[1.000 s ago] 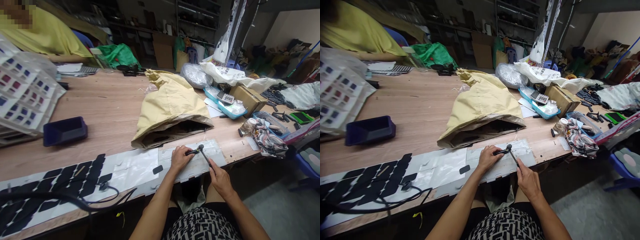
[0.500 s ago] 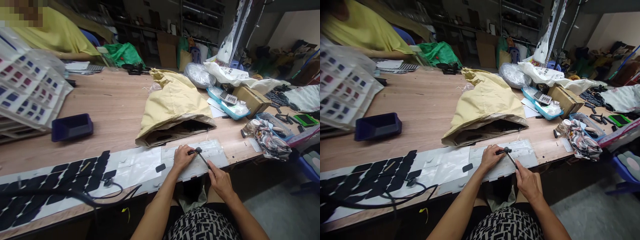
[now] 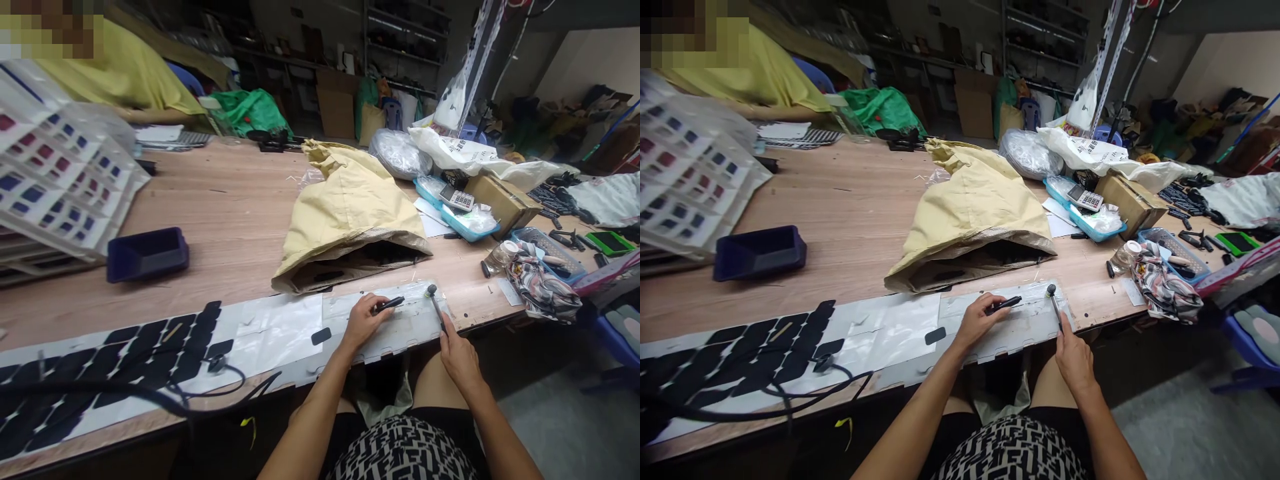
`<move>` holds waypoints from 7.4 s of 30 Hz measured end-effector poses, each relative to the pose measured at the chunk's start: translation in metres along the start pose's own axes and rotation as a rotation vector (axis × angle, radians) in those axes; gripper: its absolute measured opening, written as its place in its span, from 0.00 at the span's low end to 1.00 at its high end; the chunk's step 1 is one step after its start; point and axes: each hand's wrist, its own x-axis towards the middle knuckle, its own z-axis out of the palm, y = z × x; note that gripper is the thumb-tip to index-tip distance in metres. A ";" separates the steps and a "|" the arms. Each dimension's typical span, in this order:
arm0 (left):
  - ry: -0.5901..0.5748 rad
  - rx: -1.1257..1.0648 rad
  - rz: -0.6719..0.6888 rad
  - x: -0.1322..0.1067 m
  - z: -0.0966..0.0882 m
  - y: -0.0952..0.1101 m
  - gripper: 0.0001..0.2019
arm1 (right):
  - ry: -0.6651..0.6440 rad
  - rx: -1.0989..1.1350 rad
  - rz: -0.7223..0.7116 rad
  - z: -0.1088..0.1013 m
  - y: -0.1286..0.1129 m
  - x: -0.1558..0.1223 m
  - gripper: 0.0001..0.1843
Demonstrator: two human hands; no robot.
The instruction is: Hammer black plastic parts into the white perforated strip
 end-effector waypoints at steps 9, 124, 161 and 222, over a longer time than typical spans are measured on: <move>-0.336 -0.080 -0.127 -0.129 0.020 -0.007 0.15 | 0.059 0.108 -0.015 0.014 0.008 0.004 0.29; -0.025 -0.050 -0.135 0.038 0.017 0.037 0.17 | 0.114 0.144 -0.024 0.011 0.007 0.004 0.29; -0.137 0.284 0.183 0.022 0.012 -0.022 0.10 | 0.176 0.363 -0.054 0.022 0.015 0.002 0.28; -0.379 0.185 -0.191 -0.127 0.029 -0.010 0.16 | 0.142 0.172 -0.057 0.017 0.029 -0.003 0.29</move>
